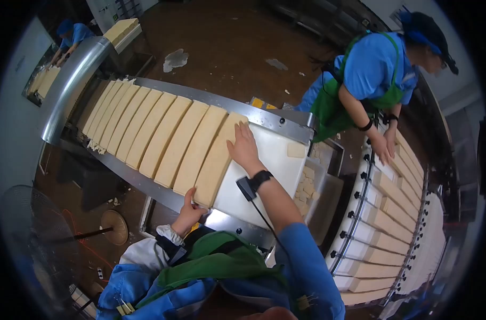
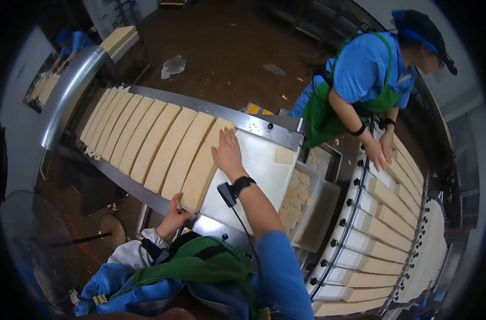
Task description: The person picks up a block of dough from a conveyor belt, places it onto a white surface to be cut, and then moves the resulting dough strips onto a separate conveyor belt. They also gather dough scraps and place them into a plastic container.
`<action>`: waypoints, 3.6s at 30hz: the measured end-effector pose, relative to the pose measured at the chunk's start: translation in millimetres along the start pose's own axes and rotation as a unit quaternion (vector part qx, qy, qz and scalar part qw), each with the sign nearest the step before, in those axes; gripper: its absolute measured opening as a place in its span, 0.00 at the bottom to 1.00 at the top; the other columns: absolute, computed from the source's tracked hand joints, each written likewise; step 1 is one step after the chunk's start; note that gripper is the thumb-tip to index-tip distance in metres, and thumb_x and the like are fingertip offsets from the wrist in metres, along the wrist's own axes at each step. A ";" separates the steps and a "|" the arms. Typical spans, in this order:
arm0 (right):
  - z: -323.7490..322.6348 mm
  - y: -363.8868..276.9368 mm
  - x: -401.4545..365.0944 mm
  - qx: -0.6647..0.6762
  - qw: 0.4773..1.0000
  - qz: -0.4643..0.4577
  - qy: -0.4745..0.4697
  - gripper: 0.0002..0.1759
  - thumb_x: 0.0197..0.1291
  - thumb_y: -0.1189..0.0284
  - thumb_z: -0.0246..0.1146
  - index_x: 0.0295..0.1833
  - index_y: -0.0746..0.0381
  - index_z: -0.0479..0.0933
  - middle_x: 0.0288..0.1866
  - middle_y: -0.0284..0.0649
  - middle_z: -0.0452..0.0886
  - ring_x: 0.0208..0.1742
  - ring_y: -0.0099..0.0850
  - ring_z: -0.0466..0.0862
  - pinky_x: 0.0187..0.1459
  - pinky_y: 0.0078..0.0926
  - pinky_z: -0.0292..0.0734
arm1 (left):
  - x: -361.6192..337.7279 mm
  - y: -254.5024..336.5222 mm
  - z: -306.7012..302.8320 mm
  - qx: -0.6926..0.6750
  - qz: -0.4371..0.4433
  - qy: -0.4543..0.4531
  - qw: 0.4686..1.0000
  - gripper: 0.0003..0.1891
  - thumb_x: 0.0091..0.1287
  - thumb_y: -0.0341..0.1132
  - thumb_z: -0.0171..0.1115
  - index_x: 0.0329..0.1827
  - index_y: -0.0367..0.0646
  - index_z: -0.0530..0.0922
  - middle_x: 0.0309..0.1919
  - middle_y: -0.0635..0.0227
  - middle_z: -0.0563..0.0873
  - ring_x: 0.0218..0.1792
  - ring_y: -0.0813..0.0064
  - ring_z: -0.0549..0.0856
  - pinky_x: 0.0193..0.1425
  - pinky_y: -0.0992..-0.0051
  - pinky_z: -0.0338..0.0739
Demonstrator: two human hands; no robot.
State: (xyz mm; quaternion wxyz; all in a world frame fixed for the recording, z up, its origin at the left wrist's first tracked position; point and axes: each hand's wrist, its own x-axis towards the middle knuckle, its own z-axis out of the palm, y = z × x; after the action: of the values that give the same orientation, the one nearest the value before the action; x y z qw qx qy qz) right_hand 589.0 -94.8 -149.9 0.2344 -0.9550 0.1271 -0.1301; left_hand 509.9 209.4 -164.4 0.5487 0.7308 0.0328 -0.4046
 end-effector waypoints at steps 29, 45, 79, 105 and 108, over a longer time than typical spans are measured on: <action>-160.8 46.1 -184.5 -0.028 0.900 0.413 -0.136 0.56 0.46 0.43 0.78 0.68 0.75 0.70 0.63 0.63 0.77 0.61 0.55 0.82 0.58 0.50 0.79 | 47.1 66.8 29.6 0.402 0.235 -0.153 0.872 0.51 0.47 0.38 0.80 0.79 0.51 0.65 0.47 0.44 0.88 0.49 0.39 0.87 0.56 0.51 0.83; -364.2 19.2 -528.3 -0.130 0.833 0.527 0.107 0.44 0.38 0.75 0.80 0.66 0.42 0.78 0.53 0.57 0.77 0.55 0.58 0.82 0.54 0.50 0.83 | -122.7 111.2 267.7 0.283 0.275 -0.518 0.759 0.47 0.43 0.37 0.83 0.72 0.49 0.73 0.54 0.52 0.85 0.58 0.49 0.82 0.64 0.58 0.79; -315.0 -19.9 -636.3 -0.027 0.788 0.529 0.314 0.22 0.51 0.66 0.76 0.47 0.68 0.79 0.47 0.50 0.80 0.53 0.51 0.79 0.54 0.46 0.77 | -276.4 -1.3 403.7 0.200 -0.022 -0.541 0.817 0.35 0.75 0.29 0.69 0.79 0.41 0.58 0.56 0.60 0.83 0.53 0.75 0.83 0.57 0.73 0.79; -332.7 128.7 -608.7 -0.169 0.754 0.618 0.147 0.65 0.44 0.58 0.79 0.80 0.80 0.53 0.80 0.68 0.61 0.82 0.64 0.58 0.82 0.53 0.53 | -189.3 110.5 365.3 0.162 0.212 -0.347 0.899 0.38 0.73 0.23 0.62 0.84 0.45 0.55 0.71 0.51 0.74 0.73 0.61 0.74 0.75 0.64 0.70; -322.9 139.7 -596.7 -0.226 0.716 0.653 0.096 0.71 0.50 0.45 0.78 0.82 0.80 0.47 0.85 0.70 0.50 0.86 0.65 0.50 0.85 0.59 0.40 | -169.9 112.9 342.9 0.210 0.241 -0.303 0.898 0.41 0.72 0.29 0.68 0.85 0.48 0.57 0.77 0.50 0.67 0.81 0.57 0.63 0.80 0.56 0.63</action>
State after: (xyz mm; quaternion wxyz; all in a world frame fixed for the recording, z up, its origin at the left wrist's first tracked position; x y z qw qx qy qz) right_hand -93.1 -167.3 -53.2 0.0250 -0.6414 0.7668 -0.0029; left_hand 261.0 -52.0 5.7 0.4461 0.6566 -0.3984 -0.4595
